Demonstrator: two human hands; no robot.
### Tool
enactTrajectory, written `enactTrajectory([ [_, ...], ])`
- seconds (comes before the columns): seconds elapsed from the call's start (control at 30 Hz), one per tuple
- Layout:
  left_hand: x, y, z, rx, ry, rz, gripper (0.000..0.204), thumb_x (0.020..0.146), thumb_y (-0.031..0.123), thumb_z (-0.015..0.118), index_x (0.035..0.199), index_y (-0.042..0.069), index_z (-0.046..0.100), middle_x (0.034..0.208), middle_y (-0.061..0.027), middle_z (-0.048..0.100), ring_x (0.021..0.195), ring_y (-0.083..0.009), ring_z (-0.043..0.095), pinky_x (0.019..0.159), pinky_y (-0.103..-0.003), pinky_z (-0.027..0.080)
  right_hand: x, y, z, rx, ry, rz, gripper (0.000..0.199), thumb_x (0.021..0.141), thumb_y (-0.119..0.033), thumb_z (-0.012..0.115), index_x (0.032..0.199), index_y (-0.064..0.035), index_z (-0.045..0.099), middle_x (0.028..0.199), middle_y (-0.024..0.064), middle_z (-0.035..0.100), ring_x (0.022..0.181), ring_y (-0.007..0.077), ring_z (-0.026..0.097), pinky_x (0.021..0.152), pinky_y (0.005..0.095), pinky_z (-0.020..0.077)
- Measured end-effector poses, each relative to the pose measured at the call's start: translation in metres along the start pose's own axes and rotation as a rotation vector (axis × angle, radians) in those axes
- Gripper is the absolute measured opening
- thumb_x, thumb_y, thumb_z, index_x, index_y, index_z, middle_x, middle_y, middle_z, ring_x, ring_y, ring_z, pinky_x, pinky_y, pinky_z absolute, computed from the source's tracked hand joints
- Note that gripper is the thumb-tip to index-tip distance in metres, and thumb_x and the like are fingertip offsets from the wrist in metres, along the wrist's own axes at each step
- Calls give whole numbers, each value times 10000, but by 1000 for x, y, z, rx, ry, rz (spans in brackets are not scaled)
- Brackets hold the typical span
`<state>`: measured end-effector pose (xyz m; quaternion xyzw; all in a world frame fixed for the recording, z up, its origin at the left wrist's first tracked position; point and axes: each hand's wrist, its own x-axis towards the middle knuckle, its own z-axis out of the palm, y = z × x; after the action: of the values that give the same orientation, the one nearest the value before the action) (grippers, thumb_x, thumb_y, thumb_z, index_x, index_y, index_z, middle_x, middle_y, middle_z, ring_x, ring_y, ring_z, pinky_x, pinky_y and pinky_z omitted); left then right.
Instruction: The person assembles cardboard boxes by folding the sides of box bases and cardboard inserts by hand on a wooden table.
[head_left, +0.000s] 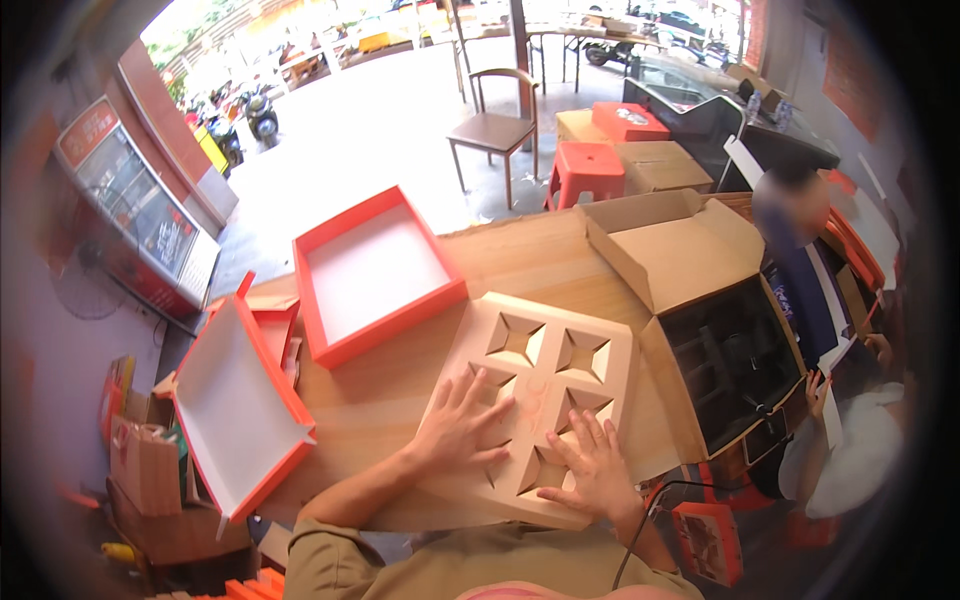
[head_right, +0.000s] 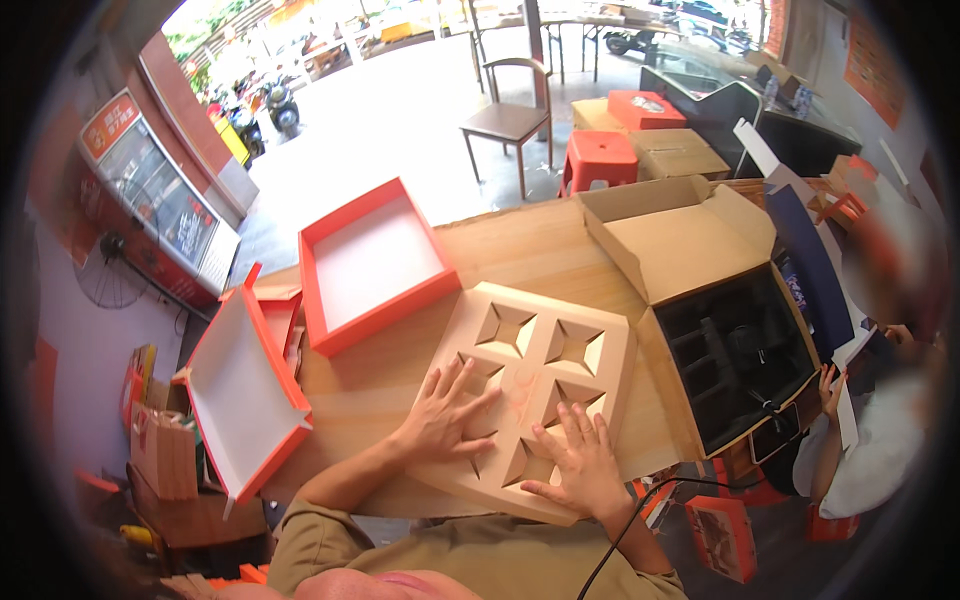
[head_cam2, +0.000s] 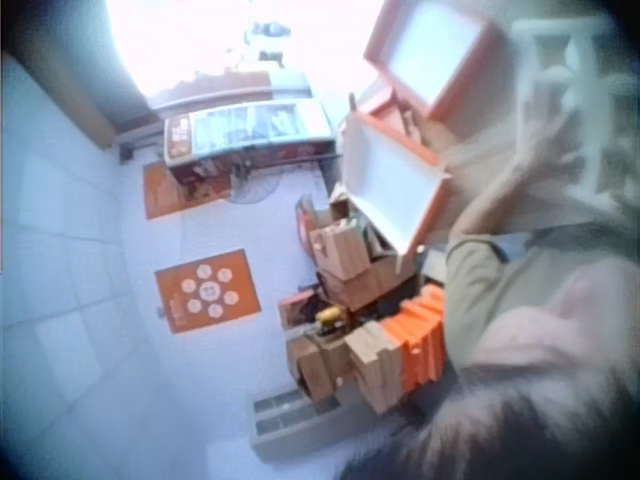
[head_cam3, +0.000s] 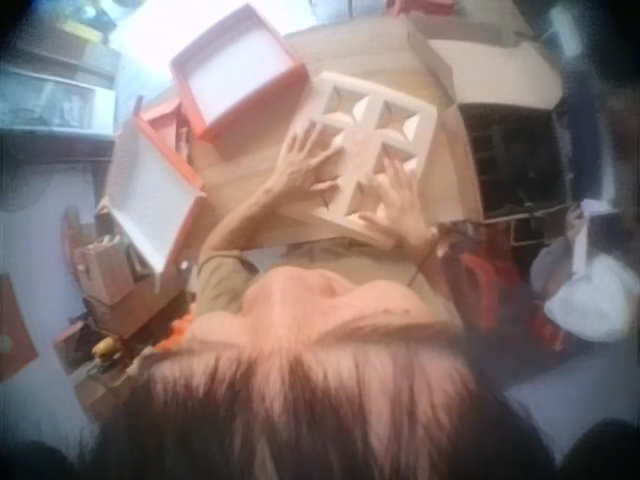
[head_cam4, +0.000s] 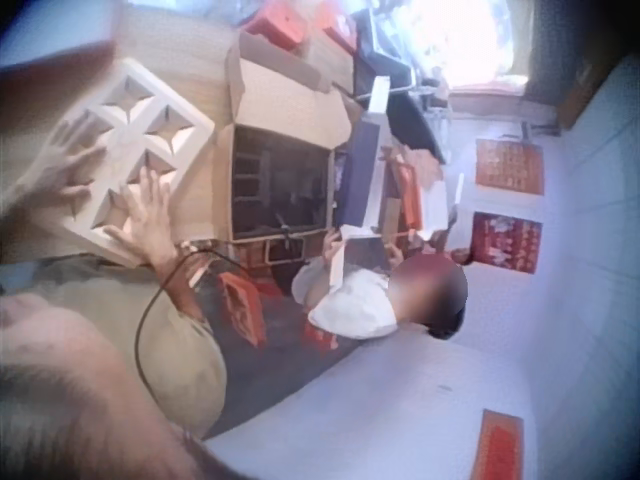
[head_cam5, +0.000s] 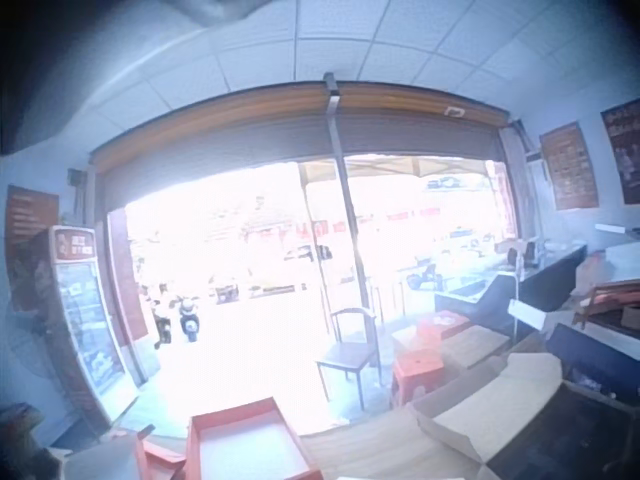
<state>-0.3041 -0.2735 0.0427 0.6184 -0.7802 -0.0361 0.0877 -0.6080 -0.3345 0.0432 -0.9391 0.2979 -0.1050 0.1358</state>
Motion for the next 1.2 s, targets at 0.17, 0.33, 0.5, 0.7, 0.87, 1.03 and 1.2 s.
enactTrajectory([
  [0.17, 4, -1, 1, -32, -107, 43, 936, 890, 808, 593, 1644, 276, 439, 1719, -320, 231, 1601, -535, 165, 1262, -681, 146, -5, 1, 7, -2, 29, 5, 844, 913, -747, 637, 1575, -234, 536, 1653, 241, 391, 1552, 433, 328, 1264, 646, 212],
  [0.33, 1, 0, 1, -58, -86, 49, 988, 856, 831, 616, 1646, 270, 427, 1711, -331, 236, 1602, -533, 162, 1255, -698, 143, -9, 1, 14, -14, 44, 12, 837, 931, -751, 606, 1581, -231, 522, 1664, 243, 380, 1554, 431, 331, 1264, 642, 215],
  [0.5, 2, 2, -3, -26, -106, 39, 1014, 830, 837, 643, 1638, 259, 438, 1703, -342, 242, 1596, -546, 166, 1253, -702, 149, -9, 4, 24, -39, 76, -13, 813, 955, -742, 579, 1589, -237, 511, 1668, 247, 372, 1560, 428, 323, 1264, 640, 220],
  [0.7, 3, 2, 10, -26, -63, 62, 1017, 822, 843, 646, 1620, 238, 465, 1698, -343, 254, 1591, -551, 173, 1254, -703, 134, -13, 3, 19, -52, 90, -4, 781, 984, -696, 576, 1603, -227, 489, 1683, 229, 356, 1571, 423, 313, 1272, 626, 224],
  [0.87, 1, 4, 7, -40, -104, 20, 1001, 824, 819, 666, 1625, 256, 460, 1709, -332, 246, 1597, -544, 169, 1262, -692, 122, -12, 1, 22, -63, 92, -12, 779, 997, -691, 555, 1615, -225, 471, 1699, 228, 323, 1588, 423, 278, 1278, 628, 207],
  [1.03, 1, 0, 15, -82, -86, 37, 1032, 798, 832, 678, 1595, 201, 497, 1695, -342, 256, 1588, -552, 171, 1245, -714, 127, -14, 3, 28, -71, 90, -5, 810, 999, -735, 492, 1626, -223, 452, 1696, 226, 328, 1588, 414, 277, 1283, 623, 184],
  [1.2, 1, 4, 8, -108, -88, 25, 982, 820, 793, 692, 1600, 227, 505, 1716, -331, 231, 1593, -557, 171, 1245, -722, 137, -15, 5, 30, -74, 116, -18, 824, 1001, -751, 469, 1633, -223, 441, 1697, 222, 323, 1578, 414, 280, 1279, 617, 193],
])
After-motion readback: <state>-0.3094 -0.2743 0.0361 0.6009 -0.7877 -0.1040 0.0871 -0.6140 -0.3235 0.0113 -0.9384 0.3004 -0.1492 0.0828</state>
